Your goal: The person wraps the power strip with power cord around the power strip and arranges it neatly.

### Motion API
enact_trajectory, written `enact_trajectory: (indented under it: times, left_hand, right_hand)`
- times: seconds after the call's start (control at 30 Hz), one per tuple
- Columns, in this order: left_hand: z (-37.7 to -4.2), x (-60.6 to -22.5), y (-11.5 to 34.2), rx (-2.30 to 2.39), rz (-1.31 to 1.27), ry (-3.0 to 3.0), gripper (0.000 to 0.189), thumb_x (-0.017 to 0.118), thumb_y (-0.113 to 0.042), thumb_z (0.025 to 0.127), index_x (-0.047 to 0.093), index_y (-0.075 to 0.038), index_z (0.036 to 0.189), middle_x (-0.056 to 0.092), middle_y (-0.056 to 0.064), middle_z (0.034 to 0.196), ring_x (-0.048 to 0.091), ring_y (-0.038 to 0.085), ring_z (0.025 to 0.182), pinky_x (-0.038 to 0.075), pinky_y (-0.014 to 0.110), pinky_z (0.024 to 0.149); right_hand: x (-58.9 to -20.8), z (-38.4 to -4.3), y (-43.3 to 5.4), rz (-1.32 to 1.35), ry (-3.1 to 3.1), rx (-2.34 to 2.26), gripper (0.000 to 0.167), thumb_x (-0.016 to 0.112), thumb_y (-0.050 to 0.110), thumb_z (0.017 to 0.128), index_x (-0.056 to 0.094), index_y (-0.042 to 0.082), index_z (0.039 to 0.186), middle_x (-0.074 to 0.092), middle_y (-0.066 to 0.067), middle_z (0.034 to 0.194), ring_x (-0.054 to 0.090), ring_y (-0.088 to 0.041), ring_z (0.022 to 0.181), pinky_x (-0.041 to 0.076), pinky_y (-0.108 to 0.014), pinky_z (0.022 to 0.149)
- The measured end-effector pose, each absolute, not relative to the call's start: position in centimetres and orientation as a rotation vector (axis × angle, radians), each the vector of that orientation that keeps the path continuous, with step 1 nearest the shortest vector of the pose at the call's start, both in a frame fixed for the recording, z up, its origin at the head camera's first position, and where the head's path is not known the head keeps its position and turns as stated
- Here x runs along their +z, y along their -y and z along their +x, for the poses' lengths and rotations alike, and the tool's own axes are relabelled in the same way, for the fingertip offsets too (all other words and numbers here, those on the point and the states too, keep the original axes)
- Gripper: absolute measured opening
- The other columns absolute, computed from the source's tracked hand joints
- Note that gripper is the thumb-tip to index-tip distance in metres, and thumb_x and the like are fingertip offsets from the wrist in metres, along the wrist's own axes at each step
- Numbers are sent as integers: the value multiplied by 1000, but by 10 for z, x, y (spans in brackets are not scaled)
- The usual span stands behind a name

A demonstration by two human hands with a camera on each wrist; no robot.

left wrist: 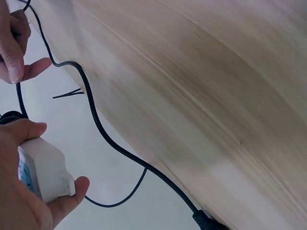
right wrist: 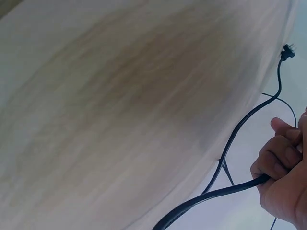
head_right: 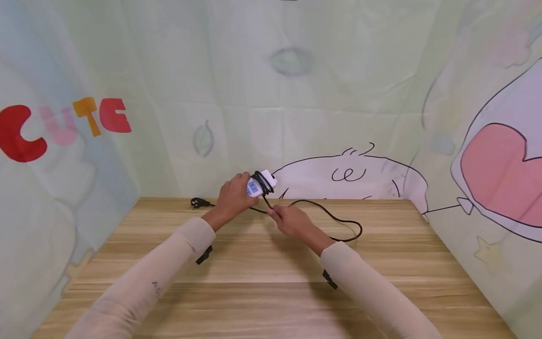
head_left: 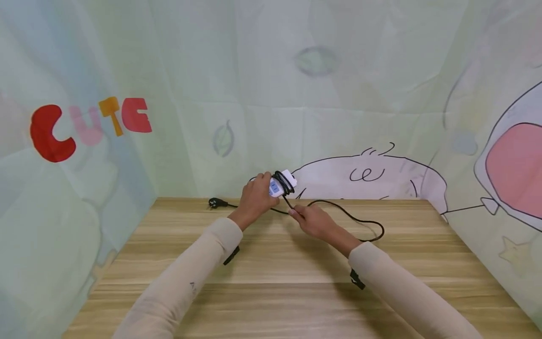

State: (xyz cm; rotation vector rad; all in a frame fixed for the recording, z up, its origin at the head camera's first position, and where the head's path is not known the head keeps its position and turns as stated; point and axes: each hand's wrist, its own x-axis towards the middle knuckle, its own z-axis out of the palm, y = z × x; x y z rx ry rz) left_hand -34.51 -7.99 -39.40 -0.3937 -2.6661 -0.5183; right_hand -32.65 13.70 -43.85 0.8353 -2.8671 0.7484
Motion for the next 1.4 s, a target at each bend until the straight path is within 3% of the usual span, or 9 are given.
enact_trajectory:
  times: [0.23, 0.4, 0.57, 0.67, 0.87, 1.1, 1.23, 1.33, 1.4]
  left_hand:
    - [-344, -392, 84, -524, -382, 2670, 56, 91, -21, 89, 64, 2, 132, 73, 21, 117, 76, 37, 95, 66, 51, 81]
    - [-342, -390, 86, -534, -374, 2680, 57, 91, -21, 90, 63, 2, 133, 73, 22, 118, 76, 38, 97, 67, 51, 82]
    - [-343, -391, 90, -551, -354, 2676, 57, 90, -19, 90, 63, 4, 134, 72, 23, 119, 76, 38, 96, 66, 51, 82]
    - [-343, -391, 94, -563, -322, 2665, 57, 90, -18, 90, 63, 4, 135, 72, 23, 118, 77, 39, 93, 66, 52, 79]
    - [-345, -389, 98, -574, -317, 2652, 58, 88, -18, 91, 63, 5, 138, 72, 23, 118, 77, 40, 92, 66, 52, 78]
    - [-347, -389, 102, -591, -299, 2658, 56, 83, -17, 91, 62, 5, 139, 72, 24, 118, 76, 40, 90, 65, 53, 77]
    - [-346, -391, 101, -577, -285, 2665, 56, 84, -17, 91, 63, 5, 137, 72, 24, 118, 76, 40, 90, 66, 52, 78]
    - [-345, -391, 100, -572, -275, 2677, 56, 85, -19, 91, 63, 5, 136, 72, 24, 118, 77, 40, 90, 66, 52, 78]
    - [-346, -392, 99, -578, -266, 2688, 57, 85, -20, 91, 62, 5, 136, 72, 24, 118, 76, 40, 90, 66, 52, 79]
  right_hand:
    - [-461, -342, -148, 903, 2795, 621, 53, 39, 51, 122, 59, 16, 87, 49, 4, 69, 48, -16, 65, 42, -41, 63]
    - [-449, -332, -146, 837, 2917, 606, 47, 45, 44, 122, 62, 14, 90, 58, -4, 75, 56, -23, 71, 46, -42, 69]
    - [-445, -328, -149, 743, 3003, 590, 51, 47, 50, 120, 80, 12, 123, 80, -7, 101, 74, -28, 97, 58, -49, 86]
    - [-445, -327, -154, 685, 3029, 619, 56, 47, 56, 119, 80, 16, 140, 84, -4, 116, 78, -28, 113, 61, -54, 100]
    - [-447, -328, -163, 666, 3041, 664, 57, 49, 57, 118, 79, 15, 141, 82, -11, 134, 76, -36, 128, 58, -61, 107]
    - [-446, -326, -162, 701, 3091, 699, 62, 43, 54, 120, 67, 11, 157, 71, -14, 156, 65, -40, 147, 50, -63, 123]
    - [-446, -324, -162, 794, 3034, 634, 60, 42, 51, 121, 70, 8, 153, 77, -14, 146, 72, -37, 138, 54, -59, 118]
    - [-447, -321, -162, 891, 2946, 548, 51, 46, 46, 121, 80, 10, 131, 84, -9, 113, 79, -30, 110, 60, -54, 102]
    - [-447, -319, -161, 959, 2888, 482, 44, 48, 43, 120, 80, 14, 113, 77, -3, 90, 75, -25, 92, 60, -50, 90]
